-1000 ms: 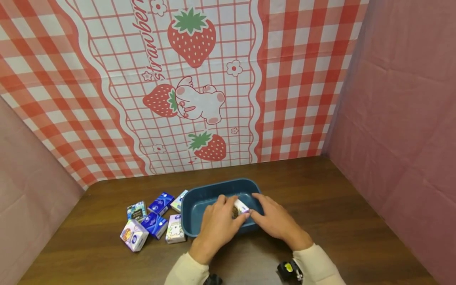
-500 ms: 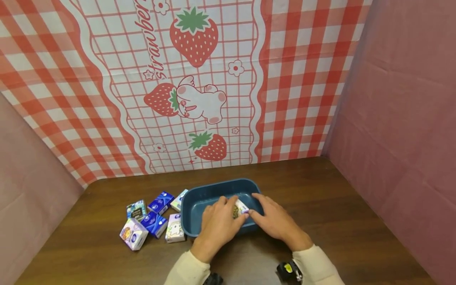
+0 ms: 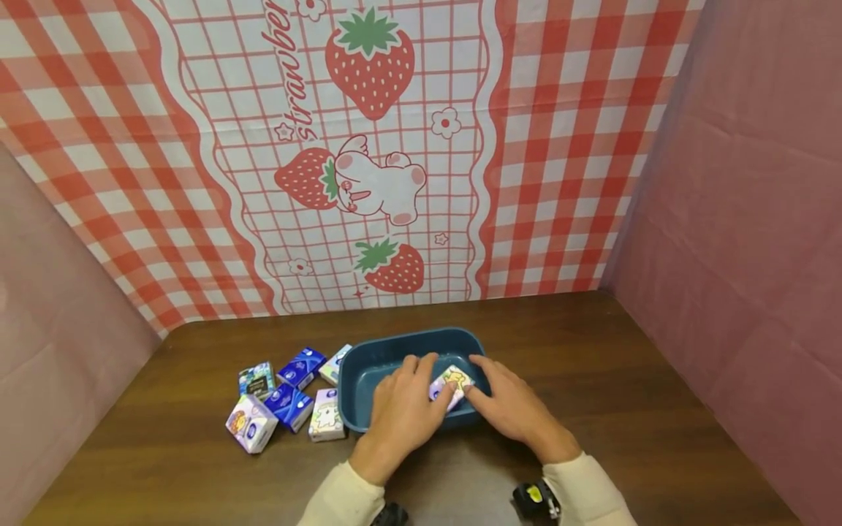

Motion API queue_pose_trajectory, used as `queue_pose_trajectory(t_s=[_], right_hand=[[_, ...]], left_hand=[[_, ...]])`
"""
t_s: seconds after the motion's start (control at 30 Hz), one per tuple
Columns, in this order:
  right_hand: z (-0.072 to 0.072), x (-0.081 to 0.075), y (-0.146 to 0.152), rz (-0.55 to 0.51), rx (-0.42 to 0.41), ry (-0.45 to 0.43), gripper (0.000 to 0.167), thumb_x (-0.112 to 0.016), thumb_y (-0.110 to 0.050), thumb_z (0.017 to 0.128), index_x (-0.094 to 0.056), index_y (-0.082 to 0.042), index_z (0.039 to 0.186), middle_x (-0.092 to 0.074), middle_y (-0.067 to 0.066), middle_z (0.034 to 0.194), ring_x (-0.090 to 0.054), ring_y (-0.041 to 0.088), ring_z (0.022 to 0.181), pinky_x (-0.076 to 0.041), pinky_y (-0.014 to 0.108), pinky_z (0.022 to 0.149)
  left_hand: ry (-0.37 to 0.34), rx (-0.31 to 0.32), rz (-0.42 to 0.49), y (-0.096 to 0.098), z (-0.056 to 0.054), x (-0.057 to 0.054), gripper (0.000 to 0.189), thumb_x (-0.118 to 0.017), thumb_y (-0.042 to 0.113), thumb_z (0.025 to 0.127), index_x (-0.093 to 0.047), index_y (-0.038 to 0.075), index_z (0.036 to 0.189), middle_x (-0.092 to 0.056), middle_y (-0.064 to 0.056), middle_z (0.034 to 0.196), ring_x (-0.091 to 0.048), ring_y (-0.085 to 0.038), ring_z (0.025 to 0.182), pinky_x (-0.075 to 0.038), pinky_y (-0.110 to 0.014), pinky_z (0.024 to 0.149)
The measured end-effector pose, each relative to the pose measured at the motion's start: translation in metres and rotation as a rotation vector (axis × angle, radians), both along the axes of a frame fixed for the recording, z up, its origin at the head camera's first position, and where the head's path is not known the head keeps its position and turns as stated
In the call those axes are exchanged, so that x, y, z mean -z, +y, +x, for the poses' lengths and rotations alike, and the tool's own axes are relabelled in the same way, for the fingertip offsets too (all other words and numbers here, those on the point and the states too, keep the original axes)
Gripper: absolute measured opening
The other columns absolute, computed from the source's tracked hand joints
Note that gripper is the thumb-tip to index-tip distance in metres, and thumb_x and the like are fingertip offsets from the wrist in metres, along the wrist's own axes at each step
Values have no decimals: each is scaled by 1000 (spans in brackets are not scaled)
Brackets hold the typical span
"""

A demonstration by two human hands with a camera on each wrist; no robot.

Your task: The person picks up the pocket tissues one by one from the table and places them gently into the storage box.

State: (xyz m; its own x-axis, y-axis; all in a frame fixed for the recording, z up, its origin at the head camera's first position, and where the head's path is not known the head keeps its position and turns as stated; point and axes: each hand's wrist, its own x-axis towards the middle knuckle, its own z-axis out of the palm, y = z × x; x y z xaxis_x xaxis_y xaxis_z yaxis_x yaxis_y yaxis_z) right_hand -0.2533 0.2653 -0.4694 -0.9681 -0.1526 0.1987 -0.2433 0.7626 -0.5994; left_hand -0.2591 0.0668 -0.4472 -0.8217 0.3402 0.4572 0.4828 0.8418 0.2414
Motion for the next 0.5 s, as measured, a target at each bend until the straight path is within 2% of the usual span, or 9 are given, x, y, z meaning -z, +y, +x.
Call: queue_pose_trajectory(t_s=[0.3,0.5], right_hand=[[-1,1,2,-9,1,18,57,-60,-34,98,-49,-3,144,-51,22,144,-47,41,133,-36,63,105],[-2,2,1,-8,-6,18,57,-61,-34,97,-49,-3,144,-51,22,144,-47,41,133,-36,63,105]], left_hand=[[114,72,14,-14,3,-1,34,-67,40,91,-75,12,108,-71,-5,95,-69,-23,81,-55,-42,67],[113,94,-8,-21,5,2,29,-69,37,91,-76,12,104,-71,-3,89,-68,-21,73,-52,-38,60]])
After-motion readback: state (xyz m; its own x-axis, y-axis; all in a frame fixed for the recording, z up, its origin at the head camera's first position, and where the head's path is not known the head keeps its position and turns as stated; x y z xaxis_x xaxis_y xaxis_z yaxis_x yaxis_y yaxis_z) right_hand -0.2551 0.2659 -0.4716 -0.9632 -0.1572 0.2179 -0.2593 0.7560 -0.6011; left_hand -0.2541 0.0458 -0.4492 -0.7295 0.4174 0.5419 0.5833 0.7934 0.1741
